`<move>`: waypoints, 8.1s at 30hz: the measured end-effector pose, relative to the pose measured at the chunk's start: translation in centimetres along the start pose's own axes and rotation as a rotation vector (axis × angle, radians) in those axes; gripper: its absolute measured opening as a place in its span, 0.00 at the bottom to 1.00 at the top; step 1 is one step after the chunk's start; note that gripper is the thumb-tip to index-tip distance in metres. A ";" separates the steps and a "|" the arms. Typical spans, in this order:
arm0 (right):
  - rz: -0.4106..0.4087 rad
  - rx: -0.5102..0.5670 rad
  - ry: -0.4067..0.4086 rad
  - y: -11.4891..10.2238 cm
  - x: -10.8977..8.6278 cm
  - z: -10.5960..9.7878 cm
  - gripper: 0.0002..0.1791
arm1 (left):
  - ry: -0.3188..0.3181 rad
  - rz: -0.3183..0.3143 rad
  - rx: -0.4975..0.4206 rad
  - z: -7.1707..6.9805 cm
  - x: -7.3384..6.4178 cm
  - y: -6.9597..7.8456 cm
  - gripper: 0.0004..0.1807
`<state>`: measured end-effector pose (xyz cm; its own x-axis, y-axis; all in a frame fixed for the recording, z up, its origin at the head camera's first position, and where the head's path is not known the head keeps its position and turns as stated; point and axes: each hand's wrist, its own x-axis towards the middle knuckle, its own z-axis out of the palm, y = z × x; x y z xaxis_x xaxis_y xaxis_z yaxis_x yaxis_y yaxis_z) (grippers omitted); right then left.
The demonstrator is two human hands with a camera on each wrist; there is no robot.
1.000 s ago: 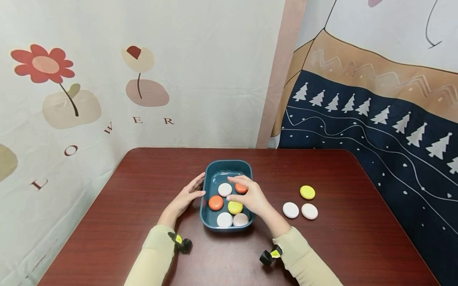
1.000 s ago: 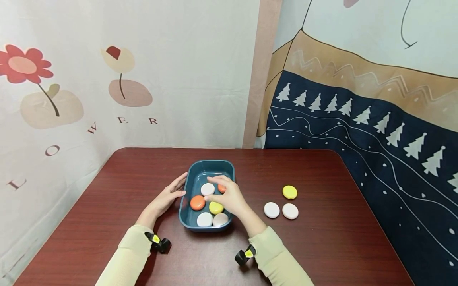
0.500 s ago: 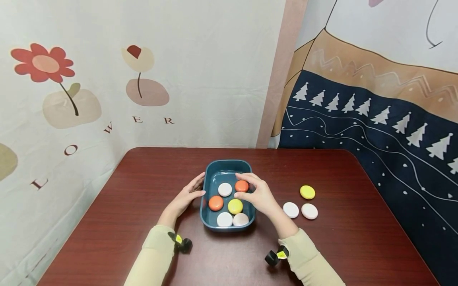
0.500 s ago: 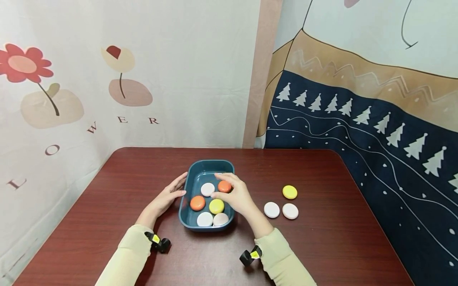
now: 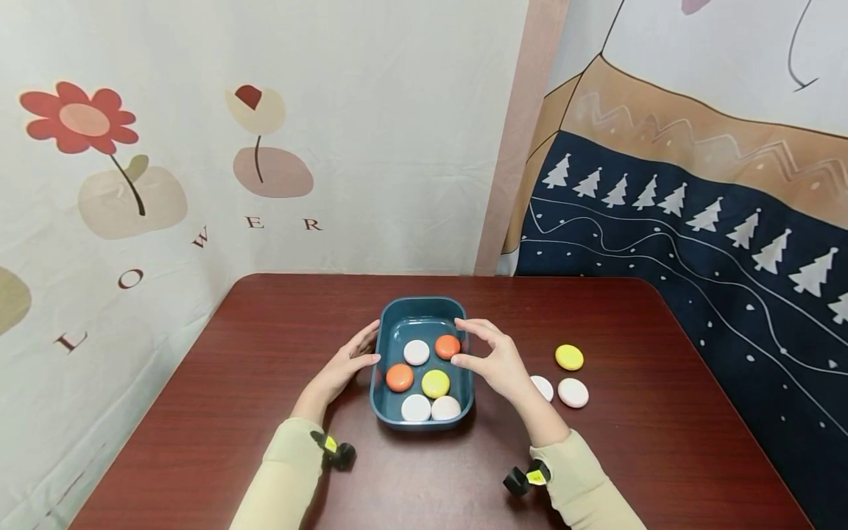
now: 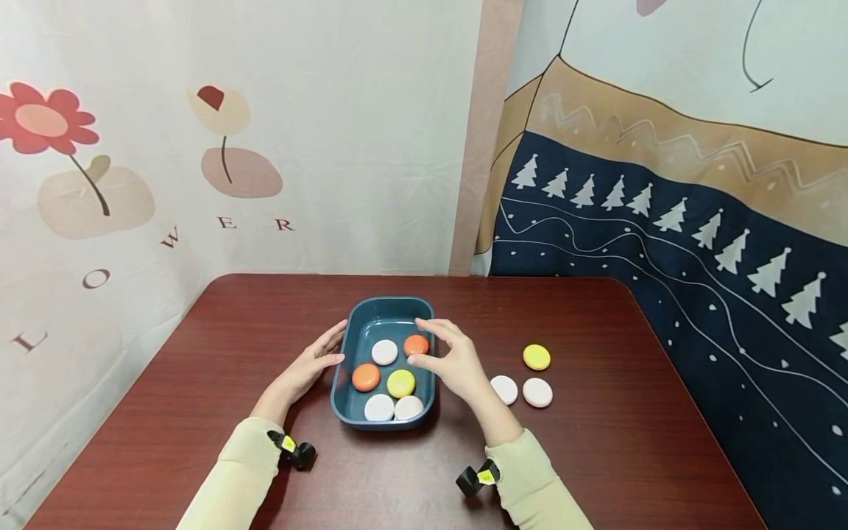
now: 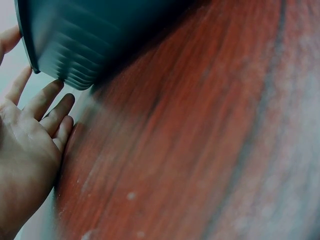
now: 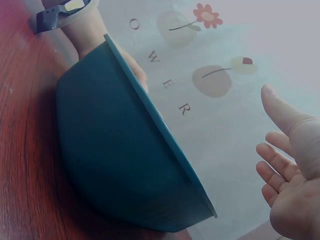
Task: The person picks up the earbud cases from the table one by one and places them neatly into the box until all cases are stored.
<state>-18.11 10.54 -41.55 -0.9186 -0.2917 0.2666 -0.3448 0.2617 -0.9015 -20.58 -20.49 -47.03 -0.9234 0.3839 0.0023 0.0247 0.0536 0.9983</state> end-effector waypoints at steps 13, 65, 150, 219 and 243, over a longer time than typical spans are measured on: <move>-0.033 -0.015 0.087 1.7 -0.8 -2.2 0.32 | 0.011 0.016 -0.019 -0.8 1.0 -2.5 0.38; 0.116 -0.124 0.356 3.4 -4.1 -11.7 0.29 | 0.033 -0.029 0.000 -0.2 0.4 -1.1 0.37; 0.268 -0.355 0.210 13.7 -5.1 -13.8 0.32 | 0.015 -0.022 0.006 -0.3 0.4 -0.9 0.38; 0.160 -0.081 0.287 6.2 -2.2 -7.2 0.33 | 0.014 -0.041 0.031 0.1 0.0 0.0 0.37; 0.084 -0.059 0.166 4.8 -0.4 -2.5 0.32 | 0.046 -0.024 0.034 -0.7 0.9 -2.7 0.38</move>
<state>-19.88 14.25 -45.10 -0.9621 -0.1124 0.2484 -0.2720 0.3339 -0.9025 -21.78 -20.98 -49.72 -0.9405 0.3392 -0.0180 0.0149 0.0942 0.9954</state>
